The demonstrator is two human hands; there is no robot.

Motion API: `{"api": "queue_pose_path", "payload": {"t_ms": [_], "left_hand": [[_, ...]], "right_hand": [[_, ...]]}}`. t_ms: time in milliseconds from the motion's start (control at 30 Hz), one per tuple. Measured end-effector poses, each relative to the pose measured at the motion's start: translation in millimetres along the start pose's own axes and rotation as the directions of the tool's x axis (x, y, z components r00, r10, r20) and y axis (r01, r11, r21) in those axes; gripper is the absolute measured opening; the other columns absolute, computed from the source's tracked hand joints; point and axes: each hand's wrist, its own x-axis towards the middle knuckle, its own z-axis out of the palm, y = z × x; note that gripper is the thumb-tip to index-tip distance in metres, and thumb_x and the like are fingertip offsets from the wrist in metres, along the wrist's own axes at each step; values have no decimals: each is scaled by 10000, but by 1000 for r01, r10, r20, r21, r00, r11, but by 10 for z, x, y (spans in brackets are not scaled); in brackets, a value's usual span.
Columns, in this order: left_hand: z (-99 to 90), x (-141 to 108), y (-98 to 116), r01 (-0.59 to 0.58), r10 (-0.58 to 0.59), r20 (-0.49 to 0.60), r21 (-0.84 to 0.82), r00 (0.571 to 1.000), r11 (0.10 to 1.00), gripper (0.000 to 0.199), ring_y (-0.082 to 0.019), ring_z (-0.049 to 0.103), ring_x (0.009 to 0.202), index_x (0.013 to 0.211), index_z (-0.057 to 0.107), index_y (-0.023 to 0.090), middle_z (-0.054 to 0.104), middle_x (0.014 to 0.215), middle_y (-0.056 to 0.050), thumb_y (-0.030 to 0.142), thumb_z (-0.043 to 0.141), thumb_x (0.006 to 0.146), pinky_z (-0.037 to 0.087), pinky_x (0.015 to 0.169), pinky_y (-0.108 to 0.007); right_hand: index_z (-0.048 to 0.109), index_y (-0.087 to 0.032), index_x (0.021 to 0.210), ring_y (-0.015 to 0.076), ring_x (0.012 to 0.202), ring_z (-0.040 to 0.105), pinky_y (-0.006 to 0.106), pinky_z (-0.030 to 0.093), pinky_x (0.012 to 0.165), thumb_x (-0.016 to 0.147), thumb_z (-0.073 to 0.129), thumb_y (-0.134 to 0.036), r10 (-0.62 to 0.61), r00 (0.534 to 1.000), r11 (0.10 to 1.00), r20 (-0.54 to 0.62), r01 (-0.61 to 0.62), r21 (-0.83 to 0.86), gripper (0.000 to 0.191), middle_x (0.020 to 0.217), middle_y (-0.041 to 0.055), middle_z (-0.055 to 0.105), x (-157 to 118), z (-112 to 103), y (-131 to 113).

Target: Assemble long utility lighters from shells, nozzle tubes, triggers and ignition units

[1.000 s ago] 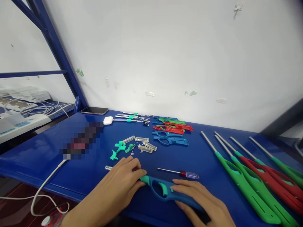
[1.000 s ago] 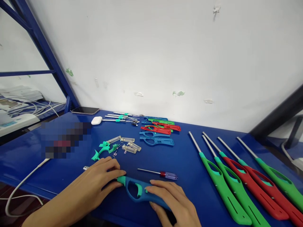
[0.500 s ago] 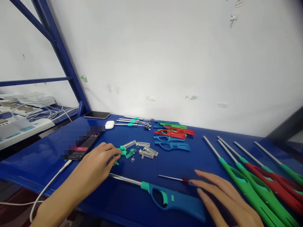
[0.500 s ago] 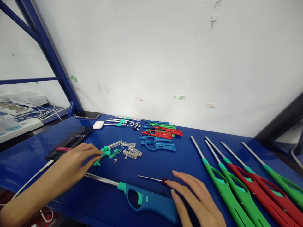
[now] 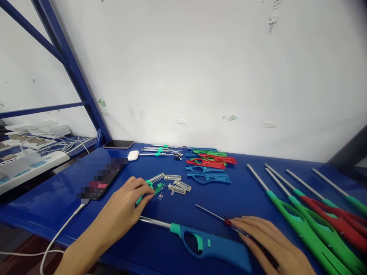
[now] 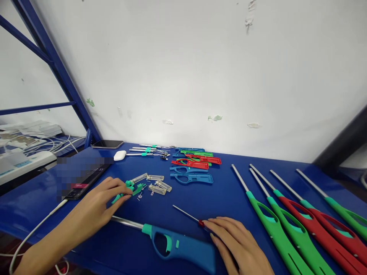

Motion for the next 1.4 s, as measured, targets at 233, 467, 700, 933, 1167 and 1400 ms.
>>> {"api": "queue_pose_path", "payload": {"t_ms": [233,467,700,933,1167,1400], "left_hand": [[94,34,81,-22,22,67,-4,998,1000,306,-257,643,989,1035,795,246,752,1044,-54,315,500,1080,543,850,-369],[125,64,95,11,-11,94,3,996,1000,286,-257,664,998,994,785,257,762,1025,-44,297,511,1066,553,814,-348],[162,77,62,52,-47,115,-38,992,998,292,-262,666,978,924,712,252,745,996,-45,342,469,1060,527,759,-331],[73,36,99,77,-71,48,-138,996,988,287,-252,689,881,1000,701,249,743,977,-50,423,480,1060,506,769,-338],[11,31,336,60,-49,44,-311,998,948,263,-157,700,754,947,742,272,779,898,33,441,577,1062,497,633,-234],[-21,-30,485,48,-74,-58,-369,996,928,145,-137,674,729,983,750,262,774,919,32,364,656,1023,519,630,-227]], "right_hand": [[726,-346,1340,153,1105,786,218,634,965,1101,547,-363,33,994,999,102,-35,10,299,1245,-39,797,-71,25,55],[739,-346,1291,134,1049,797,197,637,937,1117,521,-398,55,998,998,32,-56,39,283,1182,-46,812,17,-14,-44],[752,-354,1242,137,1044,794,214,645,936,1121,514,-399,138,990,987,24,-140,78,271,1164,-47,810,38,-39,-142],[730,-346,1298,221,1161,758,348,678,940,1068,588,-503,134,991,991,20,-133,-30,312,1308,0,764,51,-107,-257],[780,-302,1135,266,1192,737,399,674,932,1025,668,-513,-24,999,999,33,25,-27,263,1245,18,794,106,-142,-327],[748,-293,1151,201,967,784,313,633,929,1019,710,-370,10,999,997,-46,-7,76,157,1046,4,806,93,-192,-331]]}}
